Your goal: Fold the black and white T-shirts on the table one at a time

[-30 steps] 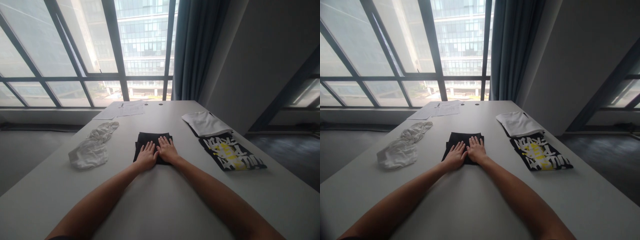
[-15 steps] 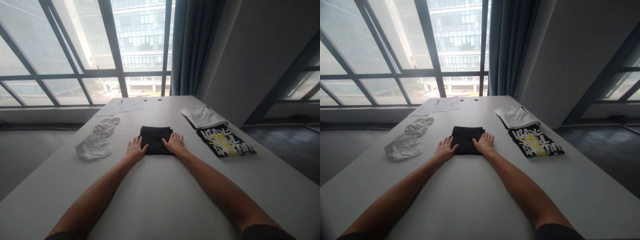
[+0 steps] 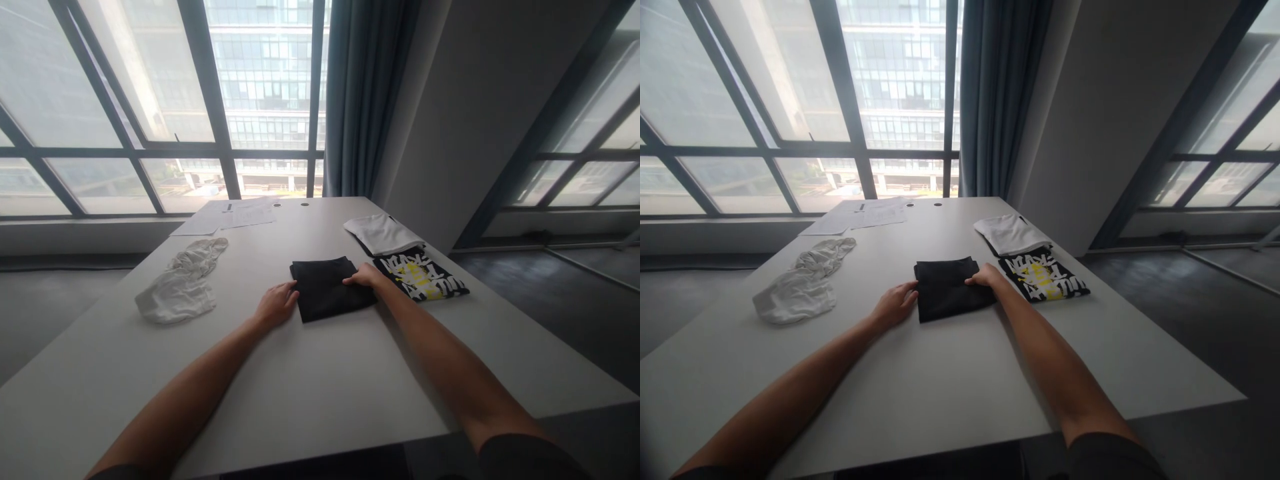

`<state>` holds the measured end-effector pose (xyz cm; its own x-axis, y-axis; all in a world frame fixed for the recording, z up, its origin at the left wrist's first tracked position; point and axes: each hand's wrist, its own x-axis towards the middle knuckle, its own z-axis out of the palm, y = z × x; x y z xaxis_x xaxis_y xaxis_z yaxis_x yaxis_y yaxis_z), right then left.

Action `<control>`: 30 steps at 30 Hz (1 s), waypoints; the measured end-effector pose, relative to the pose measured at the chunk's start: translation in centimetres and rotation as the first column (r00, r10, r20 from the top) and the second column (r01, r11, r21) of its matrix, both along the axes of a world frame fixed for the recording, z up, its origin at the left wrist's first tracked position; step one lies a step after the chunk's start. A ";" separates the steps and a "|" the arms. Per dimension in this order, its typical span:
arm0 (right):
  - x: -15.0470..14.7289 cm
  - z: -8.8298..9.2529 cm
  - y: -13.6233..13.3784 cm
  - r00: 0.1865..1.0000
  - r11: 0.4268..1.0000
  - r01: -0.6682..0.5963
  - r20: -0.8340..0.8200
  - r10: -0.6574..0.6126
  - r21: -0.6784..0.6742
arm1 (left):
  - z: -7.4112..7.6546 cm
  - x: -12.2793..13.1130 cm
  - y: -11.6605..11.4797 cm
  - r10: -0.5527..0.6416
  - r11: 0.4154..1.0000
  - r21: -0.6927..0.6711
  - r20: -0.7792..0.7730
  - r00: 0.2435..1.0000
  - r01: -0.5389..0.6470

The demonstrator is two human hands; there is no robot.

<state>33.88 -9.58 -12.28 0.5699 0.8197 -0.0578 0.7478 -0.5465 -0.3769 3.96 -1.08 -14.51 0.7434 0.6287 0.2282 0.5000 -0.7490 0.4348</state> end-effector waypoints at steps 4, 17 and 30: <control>0.7 0.9 -1.0 0.994 0.995 -0.065 -0.088 0.072 0.074 | 0.1 -0.3 0.3 0.019 1.000 0.000 0.016 1.000 -0.019; 7.2 5.7 -5.3 0.981 0.806 -0.187 0.143 0.128 0.562 | -1.9 -0.2 1.7 -0.087 0.989 0.117 0.015 0.996 0.085; 14.5 10.4 -9.2 0.966 0.823 0.091 -0.249 0.063 0.560 | -2.3 -0.2 1.9 -0.085 0.988 0.130 0.011 0.996 0.083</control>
